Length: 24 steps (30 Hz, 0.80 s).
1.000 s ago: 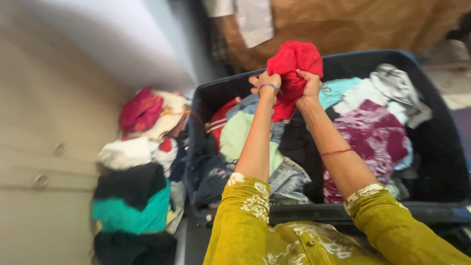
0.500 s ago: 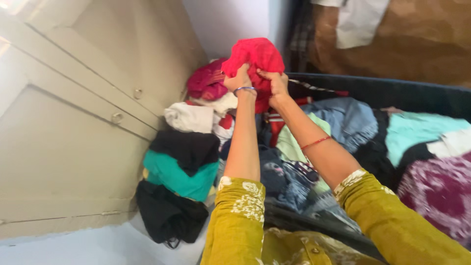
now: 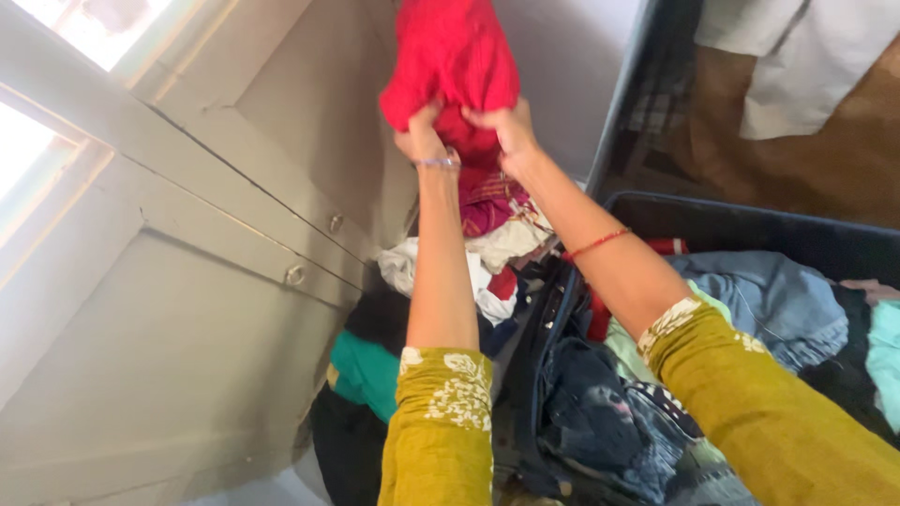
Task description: The person unpacks clothes from a suitcase by hand, removing garments one at a time and stacking them onto a pile.
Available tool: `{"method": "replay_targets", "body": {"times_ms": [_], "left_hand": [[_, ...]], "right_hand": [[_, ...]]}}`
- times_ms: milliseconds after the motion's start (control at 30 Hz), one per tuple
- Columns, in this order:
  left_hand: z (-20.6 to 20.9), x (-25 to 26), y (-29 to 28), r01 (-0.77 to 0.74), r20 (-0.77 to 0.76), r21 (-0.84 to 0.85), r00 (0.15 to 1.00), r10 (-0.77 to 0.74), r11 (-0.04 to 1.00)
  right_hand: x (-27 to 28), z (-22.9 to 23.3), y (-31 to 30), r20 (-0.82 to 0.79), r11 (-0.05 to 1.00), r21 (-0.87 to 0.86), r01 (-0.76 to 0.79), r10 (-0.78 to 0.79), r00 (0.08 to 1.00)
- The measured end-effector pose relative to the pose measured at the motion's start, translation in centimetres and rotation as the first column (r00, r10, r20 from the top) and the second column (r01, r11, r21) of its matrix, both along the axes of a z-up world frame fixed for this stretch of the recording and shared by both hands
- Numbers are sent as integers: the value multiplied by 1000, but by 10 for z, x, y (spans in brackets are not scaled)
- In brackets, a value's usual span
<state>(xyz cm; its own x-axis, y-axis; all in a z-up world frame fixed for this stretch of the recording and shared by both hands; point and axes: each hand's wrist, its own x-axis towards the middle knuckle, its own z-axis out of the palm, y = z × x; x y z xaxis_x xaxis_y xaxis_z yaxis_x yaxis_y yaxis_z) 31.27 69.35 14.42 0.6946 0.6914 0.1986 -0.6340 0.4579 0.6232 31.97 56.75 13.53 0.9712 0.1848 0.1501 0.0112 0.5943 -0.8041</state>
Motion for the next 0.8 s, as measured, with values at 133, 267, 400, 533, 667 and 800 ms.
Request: {"method": "replay_targets", "body": {"times_ms": [133, 267, 400, 533, 667, 800], "left_hand": [[-111, 0, 13, 8, -407, -175, 910, -79, 985], [-181, -22, 33, 366, -891, 453, 181, 415, 813], [-165, -59, 26, 407, -596, 803, 525, 608, 435], [-142, -54, 16, 856, -688, 517, 417, 594, -3], [-165, -48, 11, 979, -710, 152, 202, 674, -133], [-208, -43, 5, 986, -723, 165, 133, 678, -17]], "right_hand": [[4, -91, 6, -129, 974, -224, 10, -40, 991], [-7, -176, -11, -67, 848, -530, 18, -62, 996], [-25, -191, -21, 275, 363, -862, 354, -253, 928], [-33, -200, -17, 393, -26, -914, 405, 191, 900], [-28, -219, -7, 184, -197, -937, 289, 424, 887], [-17, -226, 5, 19, -307, -935, 178, 459, 888]]}}
